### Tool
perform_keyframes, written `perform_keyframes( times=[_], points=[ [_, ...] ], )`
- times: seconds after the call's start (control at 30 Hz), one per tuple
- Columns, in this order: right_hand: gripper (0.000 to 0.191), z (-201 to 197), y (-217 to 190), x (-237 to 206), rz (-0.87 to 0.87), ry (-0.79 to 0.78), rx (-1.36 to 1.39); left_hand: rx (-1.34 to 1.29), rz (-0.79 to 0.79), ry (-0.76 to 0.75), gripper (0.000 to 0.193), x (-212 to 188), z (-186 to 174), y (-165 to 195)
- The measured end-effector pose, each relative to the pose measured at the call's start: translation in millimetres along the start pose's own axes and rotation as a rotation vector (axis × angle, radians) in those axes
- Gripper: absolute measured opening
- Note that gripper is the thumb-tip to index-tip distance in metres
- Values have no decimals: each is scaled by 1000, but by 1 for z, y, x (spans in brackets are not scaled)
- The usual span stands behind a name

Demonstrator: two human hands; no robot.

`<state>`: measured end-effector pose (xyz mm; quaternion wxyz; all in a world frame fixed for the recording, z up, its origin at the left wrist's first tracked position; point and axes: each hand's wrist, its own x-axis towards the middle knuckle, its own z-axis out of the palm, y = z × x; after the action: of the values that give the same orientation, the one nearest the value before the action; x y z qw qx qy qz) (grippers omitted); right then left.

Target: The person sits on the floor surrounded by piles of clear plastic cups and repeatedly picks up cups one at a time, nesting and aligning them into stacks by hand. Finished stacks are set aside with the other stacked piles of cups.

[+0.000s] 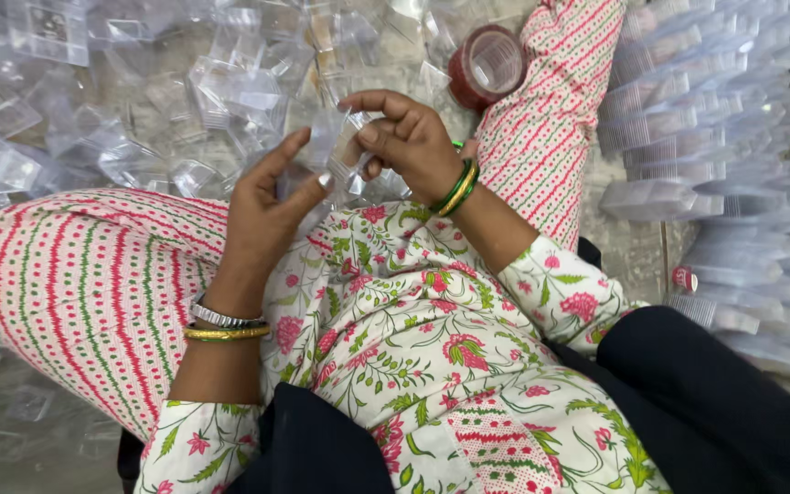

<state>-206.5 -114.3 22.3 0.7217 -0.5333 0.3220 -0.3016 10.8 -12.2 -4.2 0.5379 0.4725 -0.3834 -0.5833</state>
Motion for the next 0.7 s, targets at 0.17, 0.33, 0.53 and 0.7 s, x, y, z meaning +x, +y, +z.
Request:
perform_keyframes(
  times=[0.17, 0.33, 0.53, 0.7],
  points=[
    [37, 8, -4, -5, -60, 5, -69, -11, 23, -12, 62, -1, 1, 1],
    [37, 11, -12, -11, -67, -28, -108, 124, 32, 11, 67, -1, 3, 4],
    [34, 17, 5, -5, -37, -223, -202, 112, 258, -38, 64, 1, 3, 7],
    [20, -11, 22, 75, -182, 181, -628, -54, 56, 176, 36, -3, -3, 5]
  ],
)
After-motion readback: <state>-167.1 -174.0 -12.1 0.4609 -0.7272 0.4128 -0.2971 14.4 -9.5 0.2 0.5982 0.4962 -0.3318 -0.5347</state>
